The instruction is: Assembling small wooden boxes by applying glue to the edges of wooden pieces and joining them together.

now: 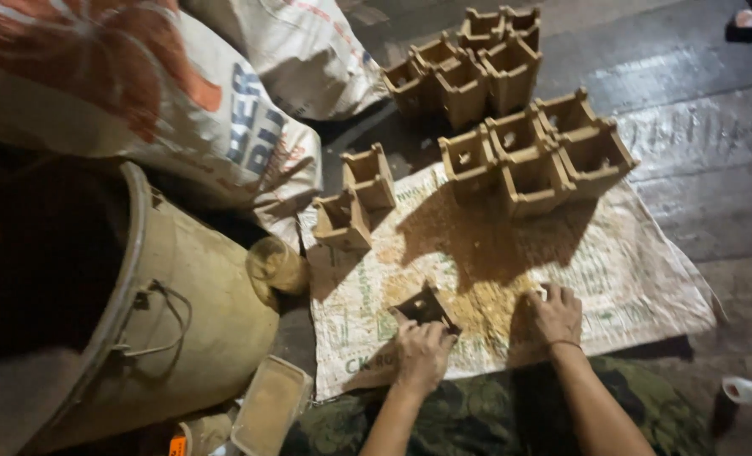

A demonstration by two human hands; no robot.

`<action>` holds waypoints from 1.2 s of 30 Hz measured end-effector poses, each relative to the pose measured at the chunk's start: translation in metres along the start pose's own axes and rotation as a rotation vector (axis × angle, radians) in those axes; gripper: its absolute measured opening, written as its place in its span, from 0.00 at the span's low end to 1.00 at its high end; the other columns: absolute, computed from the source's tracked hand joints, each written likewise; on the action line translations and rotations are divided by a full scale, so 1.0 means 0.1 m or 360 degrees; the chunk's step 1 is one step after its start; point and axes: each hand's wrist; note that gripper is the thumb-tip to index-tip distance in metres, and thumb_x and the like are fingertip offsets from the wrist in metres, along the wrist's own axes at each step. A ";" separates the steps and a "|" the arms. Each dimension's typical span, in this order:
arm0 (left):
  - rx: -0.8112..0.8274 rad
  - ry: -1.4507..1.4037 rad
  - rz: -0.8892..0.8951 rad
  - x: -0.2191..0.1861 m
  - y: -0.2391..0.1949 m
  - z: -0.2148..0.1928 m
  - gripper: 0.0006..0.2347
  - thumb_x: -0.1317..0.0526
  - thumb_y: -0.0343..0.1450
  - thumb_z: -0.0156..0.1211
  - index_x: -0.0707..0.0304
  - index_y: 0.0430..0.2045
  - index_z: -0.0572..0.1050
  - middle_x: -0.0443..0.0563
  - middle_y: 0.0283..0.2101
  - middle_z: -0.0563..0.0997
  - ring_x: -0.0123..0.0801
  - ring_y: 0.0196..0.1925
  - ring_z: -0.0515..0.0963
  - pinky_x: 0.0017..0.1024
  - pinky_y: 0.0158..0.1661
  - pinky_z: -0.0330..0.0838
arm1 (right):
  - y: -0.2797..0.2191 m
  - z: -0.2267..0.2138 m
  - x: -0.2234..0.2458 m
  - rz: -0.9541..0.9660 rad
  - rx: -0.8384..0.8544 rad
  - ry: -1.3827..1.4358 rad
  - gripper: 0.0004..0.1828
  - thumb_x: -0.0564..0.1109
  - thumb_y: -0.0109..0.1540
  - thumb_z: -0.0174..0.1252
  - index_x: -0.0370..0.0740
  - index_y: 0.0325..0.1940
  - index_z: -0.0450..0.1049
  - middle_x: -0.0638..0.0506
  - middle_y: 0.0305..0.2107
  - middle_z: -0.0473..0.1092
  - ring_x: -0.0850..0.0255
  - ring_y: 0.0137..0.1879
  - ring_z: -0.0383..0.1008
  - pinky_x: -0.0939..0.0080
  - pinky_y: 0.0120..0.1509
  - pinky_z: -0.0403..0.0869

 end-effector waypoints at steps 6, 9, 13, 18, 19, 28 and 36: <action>-0.0182 -0.0386 -0.0145 -0.17 0.04 -0.25 0.07 0.59 0.70 0.66 0.60 0.36 0.78 0.48 0.31 0.83 0.44 0.36 0.82 0.47 0.53 0.63 | 0.00 0.02 0.03 -0.0009 0.0307 -0.0169 0.13 0.58 0.59 0.49 0.72 0.47 0.73 0.60 0.57 0.66 0.53 0.60 0.62 0.51 0.58 0.68; -0.0652 -0.0169 -0.0011 -0.26 0.15 -0.53 0.16 0.51 0.72 0.56 0.61 0.48 0.70 0.52 0.55 0.77 0.43 0.62 0.73 0.43 0.66 0.61 | 0.00 0.04 0.03 0.0019 0.0238 -0.0068 0.09 0.60 0.58 0.50 0.68 0.38 0.75 0.63 0.55 0.67 0.54 0.60 0.62 0.51 0.60 0.67; -0.0863 -0.0574 -0.0677 -0.09 0.26 -0.47 0.28 0.57 0.67 0.63 0.62 0.61 0.58 0.60 0.66 0.63 0.47 0.67 0.62 0.44 0.64 0.55 | -0.06 0.05 0.04 0.0011 0.0085 -0.0168 0.07 0.55 0.58 0.53 0.68 0.38 0.75 0.65 0.62 0.66 0.56 0.63 0.63 0.54 0.62 0.68; -0.0649 -0.1112 -0.1170 0.20 0.30 -0.12 0.39 0.51 0.69 0.62 0.57 0.70 0.43 0.65 0.75 0.48 0.52 0.77 0.51 0.49 0.69 0.50 | -0.06 0.12 0.02 0.0074 0.0237 -0.0273 0.12 0.57 0.58 0.51 0.71 0.43 0.75 0.70 0.64 0.64 0.58 0.67 0.60 0.54 0.66 0.64; -0.0517 -0.1076 -0.1217 0.18 0.30 -0.12 0.36 0.57 0.68 0.63 0.52 0.69 0.47 0.60 0.69 0.59 0.48 0.70 0.61 0.44 0.63 0.60 | -0.07 0.13 0.02 0.0109 0.0287 -0.0189 0.10 0.58 0.59 0.51 0.71 0.41 0.75 0.70 0.63 0.64 0.59 0.67 0.59 0.54 0.66 0.63; -0.0231 -0.1169 -0.1110 0.11 0.26 -0.20 0.28 0.69 0.73 0.49 0.54 0.70 0.49 0.55 0.69 0.64 0.44 0.70 0.65 0.41 0.61 0.68 | -0.15 0.16 -0.01 0.0092 0.0166 -0.0093 0.09 0.57 0.57 0.54 0.72 0.39 0.76 0.64 0.57 0.66 0.53 0.59 0.63 0.49 0.56 0.68; -0.0172 -0.1168 -0.0995 -0.08 0.19 -0.38 0.26 0.69 0.74 0.47 0.54 0.69 0.50 0.58 0.70 0.63 0.46 0.72 0.63 0.48 0.62 0.63 | -0.13 -0.03 0.15 -0.0055 0.0334 -0.0228 0.11 0.59 0.57 0.51 0.63 0.37 0.78 0.64 0.52 0.67 0.56 0.58 0.61 0.51 0.59 0.63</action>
Point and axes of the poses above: each hand's wrist, its own y-axis towards the middle knuckle, its own z-axis out of the palm, x = y × z
